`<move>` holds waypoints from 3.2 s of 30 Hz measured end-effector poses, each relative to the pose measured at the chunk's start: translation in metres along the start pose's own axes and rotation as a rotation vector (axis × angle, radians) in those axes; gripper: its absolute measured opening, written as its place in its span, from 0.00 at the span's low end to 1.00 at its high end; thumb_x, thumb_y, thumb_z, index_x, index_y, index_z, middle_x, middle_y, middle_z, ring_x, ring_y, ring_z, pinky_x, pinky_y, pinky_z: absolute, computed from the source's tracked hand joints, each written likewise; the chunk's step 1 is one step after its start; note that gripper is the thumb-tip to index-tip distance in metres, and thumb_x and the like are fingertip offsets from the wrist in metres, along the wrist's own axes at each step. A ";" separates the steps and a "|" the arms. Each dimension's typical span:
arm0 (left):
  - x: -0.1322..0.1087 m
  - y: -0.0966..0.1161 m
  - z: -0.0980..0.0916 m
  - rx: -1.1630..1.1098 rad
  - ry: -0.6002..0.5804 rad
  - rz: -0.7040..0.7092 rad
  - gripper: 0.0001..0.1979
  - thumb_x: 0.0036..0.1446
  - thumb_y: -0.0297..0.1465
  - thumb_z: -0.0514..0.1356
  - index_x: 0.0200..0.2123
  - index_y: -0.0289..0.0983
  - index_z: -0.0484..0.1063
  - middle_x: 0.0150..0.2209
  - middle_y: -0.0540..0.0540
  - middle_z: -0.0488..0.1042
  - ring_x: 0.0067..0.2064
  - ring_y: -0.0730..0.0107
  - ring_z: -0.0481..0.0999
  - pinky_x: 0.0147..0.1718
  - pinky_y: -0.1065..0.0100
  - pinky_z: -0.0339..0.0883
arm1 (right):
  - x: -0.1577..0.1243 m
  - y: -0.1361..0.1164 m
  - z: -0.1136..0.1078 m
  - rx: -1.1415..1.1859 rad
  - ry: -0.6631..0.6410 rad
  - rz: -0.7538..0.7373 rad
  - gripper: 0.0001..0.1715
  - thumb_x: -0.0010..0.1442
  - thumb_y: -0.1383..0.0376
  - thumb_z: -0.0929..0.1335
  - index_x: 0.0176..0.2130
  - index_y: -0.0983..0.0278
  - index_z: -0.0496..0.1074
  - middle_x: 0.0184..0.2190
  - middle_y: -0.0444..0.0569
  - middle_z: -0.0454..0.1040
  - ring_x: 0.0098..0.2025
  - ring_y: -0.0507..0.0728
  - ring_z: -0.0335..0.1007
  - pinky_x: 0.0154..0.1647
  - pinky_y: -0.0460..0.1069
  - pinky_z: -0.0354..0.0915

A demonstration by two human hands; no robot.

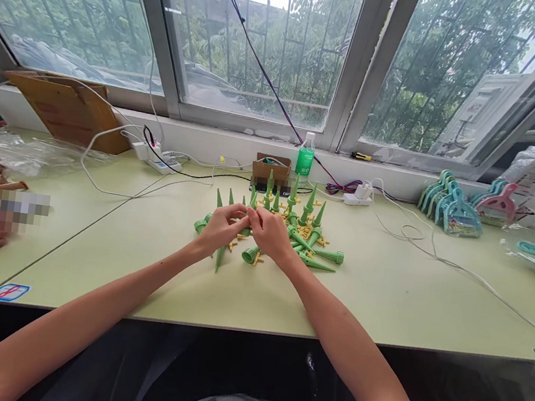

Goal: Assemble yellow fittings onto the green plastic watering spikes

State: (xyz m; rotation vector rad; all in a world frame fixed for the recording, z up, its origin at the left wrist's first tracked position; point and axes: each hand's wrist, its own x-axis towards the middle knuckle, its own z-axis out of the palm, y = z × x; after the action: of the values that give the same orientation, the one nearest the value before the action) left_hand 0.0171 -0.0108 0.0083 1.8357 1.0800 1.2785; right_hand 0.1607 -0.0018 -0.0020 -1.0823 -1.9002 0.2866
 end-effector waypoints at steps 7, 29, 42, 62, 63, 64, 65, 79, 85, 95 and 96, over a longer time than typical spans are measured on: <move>0.000 0.000 0.000 -0.044 -0.016 -0.070 0.16 0.53 0.40 0.60 0.40 0.36 0.68 0.25 0.50 0.71 0.18 0.80 0.63 0.14 0.77 0.51 | 0.001 0.000 0.001 0.024 0.013 -0.002 0.24 0.67 0.55 0.55 0.23 0.62 0.55 0.16 0.41 0.58 0.20 0.49 0.51 0.24 0.46 0.47; -0.001 0.006 -0.002 -0.161 -0.034 -0.070 0.24 0.53 0.43 0.61 0.49 0.40 0.61 0.28 0.51 0.70 0.15 0.81 0.64 0.13 0.77 0.57 | 0.001 -0.004 -0.002 0.121 0.054 0.044 0.20 0.65 0.53 0.59 0.27 0.62 0.60 0.18 0.40 0.62 0.19 0.49 0.54 0.22 0.45 0.51; 0.001 -0.002 -0.001 -0.210 -0.008 -0.109 0.20 0.53 0.44 0.60 0.44 0.39 0.63 0.26 0.52 0.70 0.15 0.80 0.65 0.12 0.76 0.59 | -0.002 -0.010 -0.004 0.079 0.043 0.012 0.19 0.63 0.52 0.60 0.28 0.62 0.58 0.16 0.38 0.59 0.18 0.48 0.51 0.23 0.45 0.51; 0.001 -0.006 -0.001 -0.191 -0.029 -0.146 0.19 0.53 0.43 0.60 0.43 0.38 0.65 0.24 0.52 0.71 0.14 0.80 0.65 0.13 0.76 0.58 | -0.004 -0.008 -0.002 0.064 -0.006 0.002 0.17 0.63 0.54 0.60 0.28 0.62 0.59 0.17 0.39 0.61 0.19 0.49 0.54 0.22 0.44 0.52; 0.001 -0.006 -0.001 -0.190 -0.029 -0.145 0.19 0.53 0.43 0.60 0.43 0.38 0.65 0.24 0.52 0.71 0.14 0.80 0.65 0.12 0.76 0.58 | -0.004 -0.008 -0.002 0.064 -0.008 0.003 0.17 0.63 0.53 0.61 0.28 0.62 0.59 0.17 0.39 0.61 0.19 0.49 0.54 0.22 0.45 0.52; 0.001 -0.006 0.000 -0.189 -0.030 -0.143 0.18 0.53 0.42 0.60 0.43 0.38 0.65 0.24 0.52 0.71 0.14 0.80 0.65 0.12 0.76 0.58 | -0.004 -0.008 -0.002 0.064 -0.009 0.004 0.17 0.63 0.53 0.61 0.28 0.61 0.59 0.17 0.39 0.61 0.19 0.49 0.54 0.23 0.45 0.52; 0.001 -0.006 0.000 -0.187 -0.032 -0.142 0.18 0.53 0.42 0.60 0.43 0.38 0.64 0.24 0.52 0.71 0.14 0.79 0.65 0.12 0.76 0.58 | -0.004 -0.008 -0.003 0.063 -0.007 0.004 0.17 0.63 0.53 0.61 0.28 0.61 0.58 0.17 0.39 0.61 0.19 0.49 0.55 0.23 0.45 0.52; 0.001 -0.007 0.000 -0.191 -0.048 -0.141 0.15 0.55 0.40 0.58 0.42 0.38 0.64 0.24 0.52 0.69 0.14 0.80 0.64 0.12 0.76 0.57 | -0.004 -0.007 -0.002 0.064 -0.006 -0.011 0.16 0.63 0.55 0.61 0.28 0.61 0.57 0.16 0.39 0.60 0.18 0.49 0.54 0.22 0.44 0.51; 0.000 -0.006 0.000 -0.175 -0.050 -0.149 0.14 0.55 0.39 0.57 0.42 0.38 0.63 0.24 0.52 0.69 0.14 0.80 0.64 0.12 0.76 0.57 | -0.003 -0.006 -0.001 0.060 -0.005 -0.013 0.16 0.62 0.55 0.62 0.27 0.62 0.57 0.16 0.39 0.60 0.18 0.49 0.53 0.22 0.44 0.51; 0.001 -0.007 -0.001 -0.057 -0.032 -0.101 0.13 0.56 0.36 0.55 0.43 0.38 0.62 0.26 0.52 0.71 0.14 0.81 0.64 0.11 0.77 0.58 | -0.003 -0.005 0.000 0.069 -0.031 -0.019 0.16 0.64 0.55 0.60 0.28 0.62 0.58 0.17 0.40 0.62 0.19 0.49 0.55 0.22 0.44 0.50; 0.001 -0.006 -0.001 -0.049 -0.030 -0.100 0.13 0.56 0.36 0.55 0.43 0.38 0.62 0.26 0.52 0.71 0.14 0.81 0.64 0.11 0.77 0.58 | -0.003 -0.005 0.001 0.068 -0.033 -0.020 0.16 0.64 0.55 0.60 0.29 0.62 0.58 0.18 0.40 0.62 0.19 0.49 0.55 0.22 0.44 0.51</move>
State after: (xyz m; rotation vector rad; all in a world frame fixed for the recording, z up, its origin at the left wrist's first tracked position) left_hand 0.0145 -0.0073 0.0035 1.7367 1.1004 1.2051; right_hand 0.1579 -0.0074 -0.0016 -1.0183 -1.9153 0.3572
